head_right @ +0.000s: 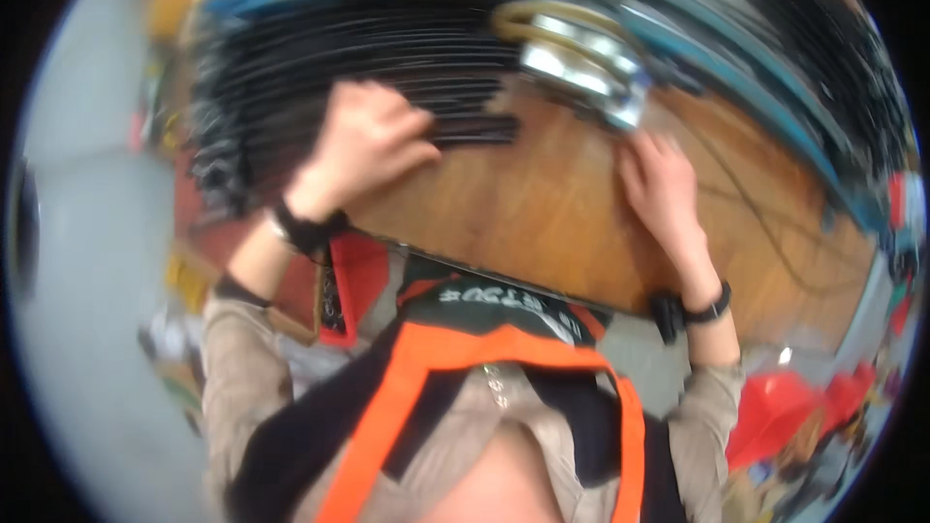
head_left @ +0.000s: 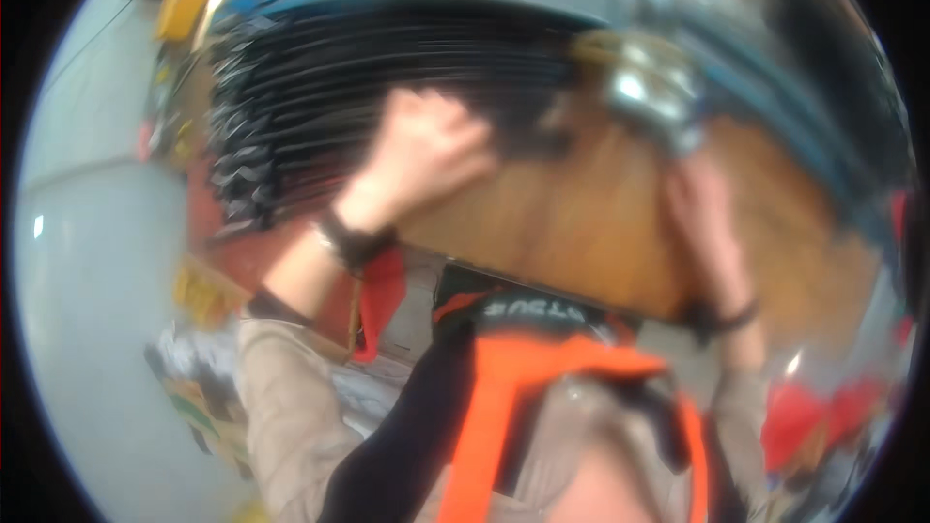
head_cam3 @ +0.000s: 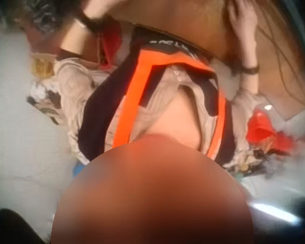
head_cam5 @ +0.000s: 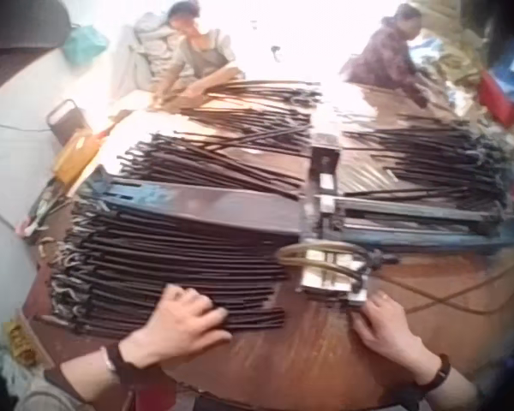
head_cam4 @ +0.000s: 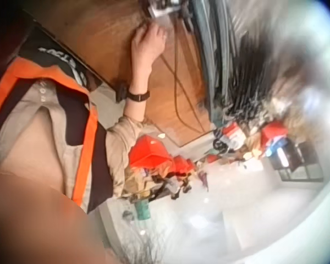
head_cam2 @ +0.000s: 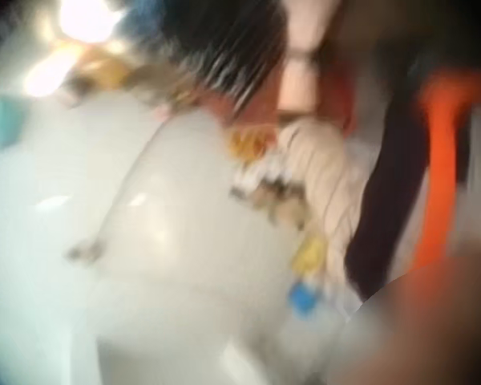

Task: Processing or bending thin metal rods using a manual mechanical jig.

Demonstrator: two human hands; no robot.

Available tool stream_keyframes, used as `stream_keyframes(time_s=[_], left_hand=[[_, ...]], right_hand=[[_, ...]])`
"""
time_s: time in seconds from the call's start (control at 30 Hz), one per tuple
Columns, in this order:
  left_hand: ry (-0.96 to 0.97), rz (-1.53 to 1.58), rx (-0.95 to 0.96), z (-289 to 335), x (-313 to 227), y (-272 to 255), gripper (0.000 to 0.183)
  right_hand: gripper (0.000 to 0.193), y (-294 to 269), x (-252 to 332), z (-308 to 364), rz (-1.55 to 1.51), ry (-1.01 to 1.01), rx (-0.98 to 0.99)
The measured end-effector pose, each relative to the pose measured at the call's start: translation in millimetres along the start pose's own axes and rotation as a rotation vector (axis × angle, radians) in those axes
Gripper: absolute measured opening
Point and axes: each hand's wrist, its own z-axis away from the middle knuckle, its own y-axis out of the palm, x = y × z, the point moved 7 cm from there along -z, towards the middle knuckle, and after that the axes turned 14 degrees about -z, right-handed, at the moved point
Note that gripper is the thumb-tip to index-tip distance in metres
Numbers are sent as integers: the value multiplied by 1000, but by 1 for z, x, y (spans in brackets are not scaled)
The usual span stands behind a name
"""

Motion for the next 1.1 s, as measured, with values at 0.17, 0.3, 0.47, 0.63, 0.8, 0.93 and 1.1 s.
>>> stream_keyframes(time_s=[0.17,0.3,0.47,0.63,0.8,0.93,1.1], left_hand=[[-188,30,89,48,0,25,19],[-85,37,138,35,-15,30,23],[-50,251,125,14,-43,13,22],[43,465,316,9,-63,6,14],[66,359,474,-21,-74,1,9],[256,265,292,-73,-83,-57,13],[264,137,156,-161,-59,-110,32]], right_hand=[[16,11,28,-25,-288,97,288],[18,9,52,-28,-334,52,276],[17,18,46,-7,-368,36,72],[16,32,8,19,-492,306,88],[26,15,47,18,-92,-337,-36],[47,-21,47,38,81,-676,-344],[42,-149,-51,44,141,-7,-722]])
